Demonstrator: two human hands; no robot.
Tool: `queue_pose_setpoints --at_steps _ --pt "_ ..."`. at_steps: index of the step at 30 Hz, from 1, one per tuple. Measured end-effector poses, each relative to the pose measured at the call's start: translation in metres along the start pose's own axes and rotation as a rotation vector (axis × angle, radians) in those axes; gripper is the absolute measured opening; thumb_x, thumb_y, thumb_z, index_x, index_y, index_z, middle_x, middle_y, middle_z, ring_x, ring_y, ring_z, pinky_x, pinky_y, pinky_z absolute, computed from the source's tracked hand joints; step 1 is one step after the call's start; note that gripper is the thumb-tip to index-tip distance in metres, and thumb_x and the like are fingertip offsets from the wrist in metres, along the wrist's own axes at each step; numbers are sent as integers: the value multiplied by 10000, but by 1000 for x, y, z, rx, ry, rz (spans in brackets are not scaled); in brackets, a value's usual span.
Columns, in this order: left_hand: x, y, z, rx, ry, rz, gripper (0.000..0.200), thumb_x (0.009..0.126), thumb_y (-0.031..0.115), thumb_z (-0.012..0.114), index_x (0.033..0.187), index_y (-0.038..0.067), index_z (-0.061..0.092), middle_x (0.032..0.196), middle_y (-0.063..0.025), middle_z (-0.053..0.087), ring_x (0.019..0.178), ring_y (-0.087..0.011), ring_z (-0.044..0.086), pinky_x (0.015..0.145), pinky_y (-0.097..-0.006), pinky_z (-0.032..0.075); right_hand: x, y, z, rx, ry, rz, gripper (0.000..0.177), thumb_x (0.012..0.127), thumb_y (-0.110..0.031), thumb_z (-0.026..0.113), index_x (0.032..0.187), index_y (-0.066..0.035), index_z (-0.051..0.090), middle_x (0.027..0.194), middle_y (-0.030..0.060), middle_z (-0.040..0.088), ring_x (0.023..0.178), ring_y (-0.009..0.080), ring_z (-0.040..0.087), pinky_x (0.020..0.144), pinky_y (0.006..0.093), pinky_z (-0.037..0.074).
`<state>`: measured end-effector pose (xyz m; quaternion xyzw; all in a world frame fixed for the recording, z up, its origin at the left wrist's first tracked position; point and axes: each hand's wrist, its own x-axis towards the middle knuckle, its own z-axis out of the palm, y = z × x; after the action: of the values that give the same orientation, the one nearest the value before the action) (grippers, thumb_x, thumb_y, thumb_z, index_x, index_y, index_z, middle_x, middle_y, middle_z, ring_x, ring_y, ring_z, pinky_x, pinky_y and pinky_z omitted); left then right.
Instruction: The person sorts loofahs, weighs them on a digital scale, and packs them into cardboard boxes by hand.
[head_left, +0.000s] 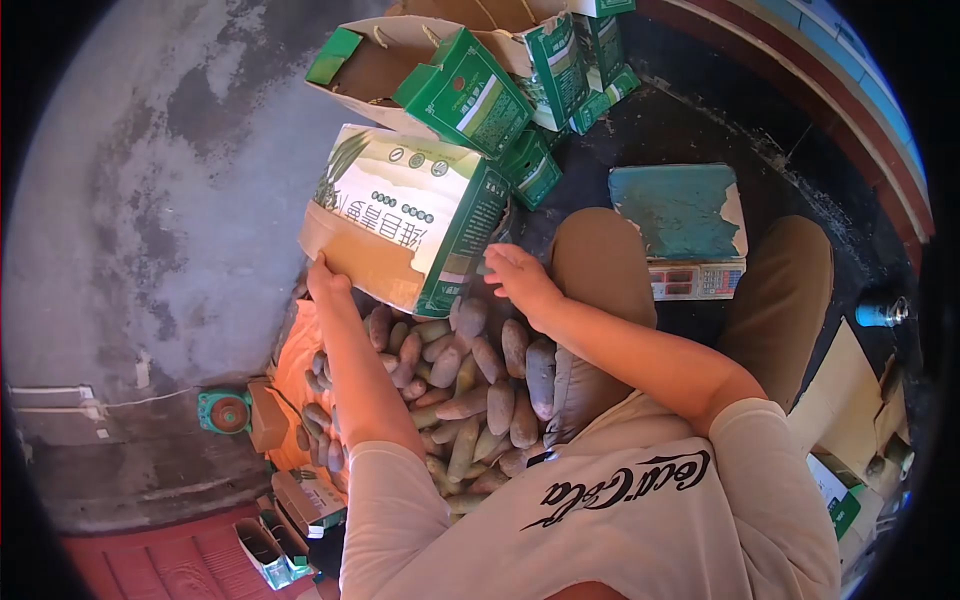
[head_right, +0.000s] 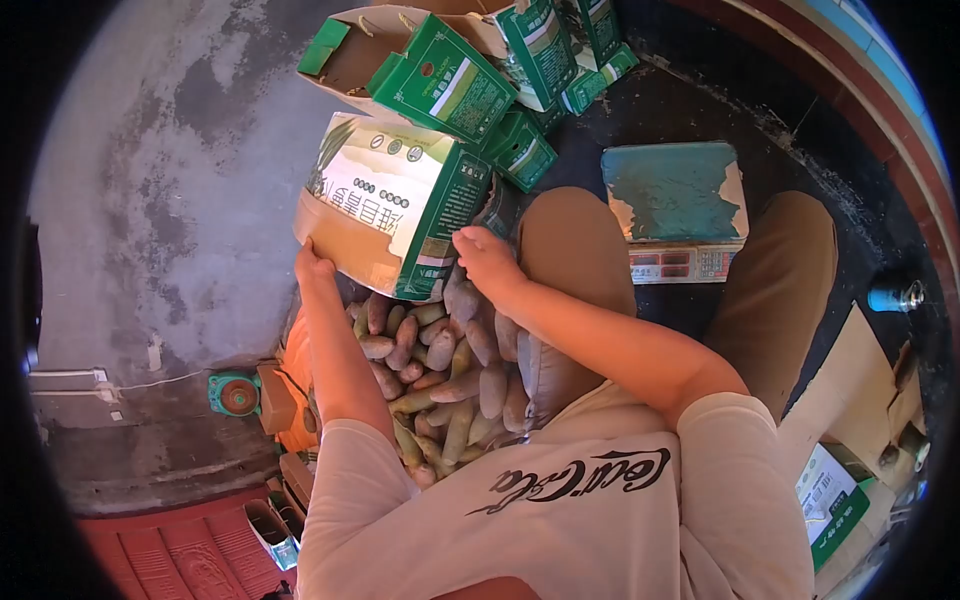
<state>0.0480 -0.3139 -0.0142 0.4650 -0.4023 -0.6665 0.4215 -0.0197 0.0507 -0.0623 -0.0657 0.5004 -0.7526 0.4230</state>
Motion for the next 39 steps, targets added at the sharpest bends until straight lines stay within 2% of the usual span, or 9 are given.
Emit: queue_pose_setpoints --at_steps 7,14,18,20,23,27,34,36,39 --pt "19 21 23 -13 -62 -17 355 998 196 415 1278 -20 454 1275 -140 529 1151 -269 535 972 -415 459 -12 5 4 -9 -45 -13 450 936 -328 536 1255 -11 508 1189 105 582 990 194 602 787 316 465" --pt "64 -4 -5 467 -173 73 512 961 313 486 1379 53 344 1243 -133 529 1050 -258 574 846 -420 507 -26 -10 7 -34 -124 -110 361 914 -171 585 1197 45 527 1075 148 643 949 176 613 830 295 489" --pt "-17 10 8 584 69 206 766 907 430 555 1476 94 167 1278 -176 494 1023 -269 577 720 -397 524 -45 -25 -8 -64 -283 -334 328 951 -148 523 1244 -4 499 1167 129 590 1006 170 596 869 300 475" --pt "-16 5 -5 581 15 220 898 864 530 574 1504 173 56 1355 -180 429 1110 -349 532 816 -462 472 -65 -49 -19 -41 -342 -420 318 966 -173 513 1248 -28 498 1187 110 578 1013 161 592 873 298 467" --pt "-53 -1 0 626 31 321 819 904 446 564 1488 74 127 1369 -222 424 1124 -294 534 840 -405 490 -77 -72 -40 -89 -254 -435 303 966 -191 526 1223 -32 517 1157 87 594 990 146 601 854 287 468" --pt "-59 -16 -10 738 77 594 762 914 429 557 1467 39 205 1423 -233 366 1218 -343 461 980 -433 412 -59 -82 -87 -68 148 -532 224 976 -215 499 1066 -34 594 959 54 650 814 105 623 674 237 467" --pt "-201 -33 29 916 54 1118 681 927 394 544 1412 -20 307 1440 -255 323 1310 -378 354 1048 -469 345 7 -5 -313 -350 983 -513 271 940 -244 512 1032 -18 630 913 78 670 792 163 639 718 299 492" --pt "-241 -47 50 876 -106 1190 657 938 370 526 1409 -30 303 1439 -248 327 1319 -373 345 1061 -478 326 -3 22 -381 -544 1337 -438 277 890 -269 545 937 -13 640 876 186 668 813 355 646 751 414 498" --pt "-291 -74 85 839 -364 1225 622 958 341 482 1407 -45 290 1439 -240 329 1323 -368 343 1081 -484 294 -43 43 -451 -556 1360 29 465 906 -412 459 979 -2 666 1012 244 646 990 425 599 851 471 466"
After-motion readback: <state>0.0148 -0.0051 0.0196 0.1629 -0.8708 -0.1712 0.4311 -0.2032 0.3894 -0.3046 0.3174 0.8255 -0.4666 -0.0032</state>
